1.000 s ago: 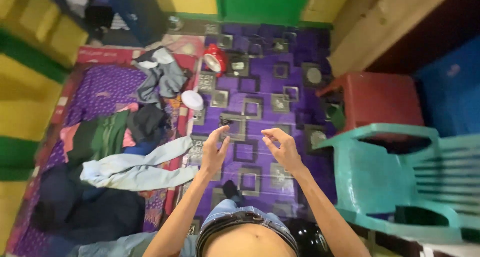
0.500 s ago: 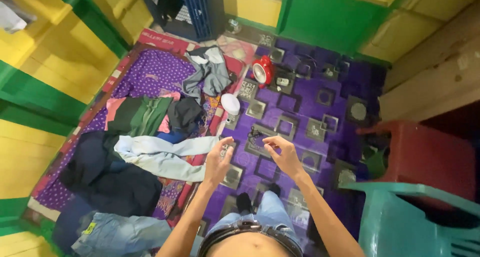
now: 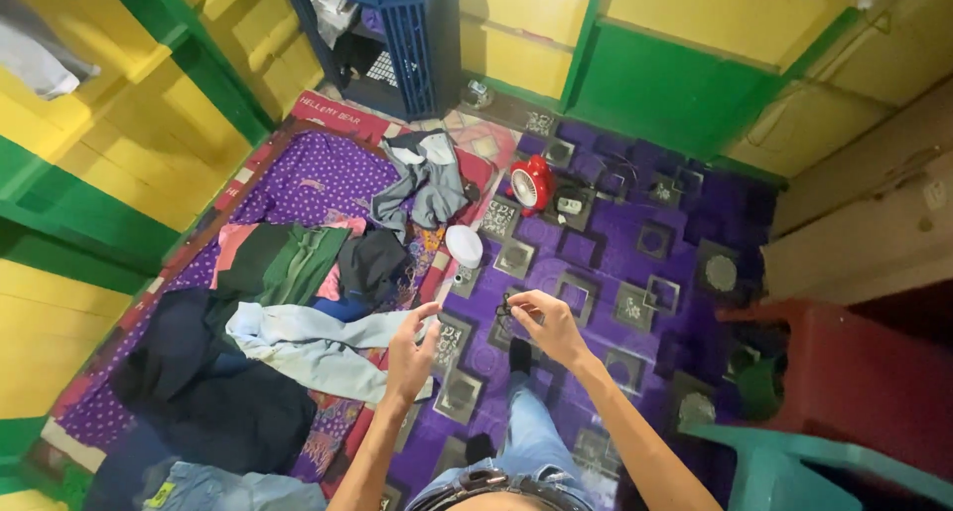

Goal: The person picks up various toiletry items from a shelf, moves them to a bed area where they also handle a necklace, and then returns to the shelf.

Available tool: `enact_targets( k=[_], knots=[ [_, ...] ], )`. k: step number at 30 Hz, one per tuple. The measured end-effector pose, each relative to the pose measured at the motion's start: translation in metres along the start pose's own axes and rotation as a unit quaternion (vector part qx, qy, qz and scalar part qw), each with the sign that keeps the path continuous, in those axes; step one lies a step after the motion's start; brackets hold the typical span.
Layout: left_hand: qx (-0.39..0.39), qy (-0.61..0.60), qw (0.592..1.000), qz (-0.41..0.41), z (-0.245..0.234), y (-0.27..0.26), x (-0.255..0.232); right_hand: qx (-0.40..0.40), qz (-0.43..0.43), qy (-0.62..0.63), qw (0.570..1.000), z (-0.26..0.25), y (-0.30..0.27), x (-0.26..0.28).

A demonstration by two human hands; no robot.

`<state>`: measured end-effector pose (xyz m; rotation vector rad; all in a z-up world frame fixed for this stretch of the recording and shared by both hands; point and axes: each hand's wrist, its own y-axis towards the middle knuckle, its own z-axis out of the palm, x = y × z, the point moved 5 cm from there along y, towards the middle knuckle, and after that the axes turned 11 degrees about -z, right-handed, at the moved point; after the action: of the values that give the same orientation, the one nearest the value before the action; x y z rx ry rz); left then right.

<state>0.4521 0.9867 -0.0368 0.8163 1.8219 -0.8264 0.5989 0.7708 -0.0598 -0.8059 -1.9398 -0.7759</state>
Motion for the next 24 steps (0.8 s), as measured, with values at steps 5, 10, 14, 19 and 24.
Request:
enact_targets(
  k=[5,10,14,19,24],
  knots=[
    [-0.022,0.000,1.000,-0.014,0.018,0.049,0.008,0.036,-0.012,0.017,0.999,-0.007,0.055,-0.023],
    [-0.065,-0.002,0.997,-0.037,0.034,0.108,-0.008,0.084,-0.037,0.017,0.996,-0.021,0.129,-0.037],
    [-0.064,0.007,0.998,-0.025,0.061,0.156,-0.013,0.111,-0.042,0.019,0.993,-0.035,0.178,-0.053],
    [-0.086,0.029,0.996,-0.022,0.084,0.204,-0.023,0.159,-0.048,0.026,0.986,-0.038,0.232,-0.084],
    [-0.085,0.062,0.994,-0.032,0.100,0.249,-0.002,0.213,-0.003,0.041,0.976,-0.019,0.271,-0.136]
  ],
)
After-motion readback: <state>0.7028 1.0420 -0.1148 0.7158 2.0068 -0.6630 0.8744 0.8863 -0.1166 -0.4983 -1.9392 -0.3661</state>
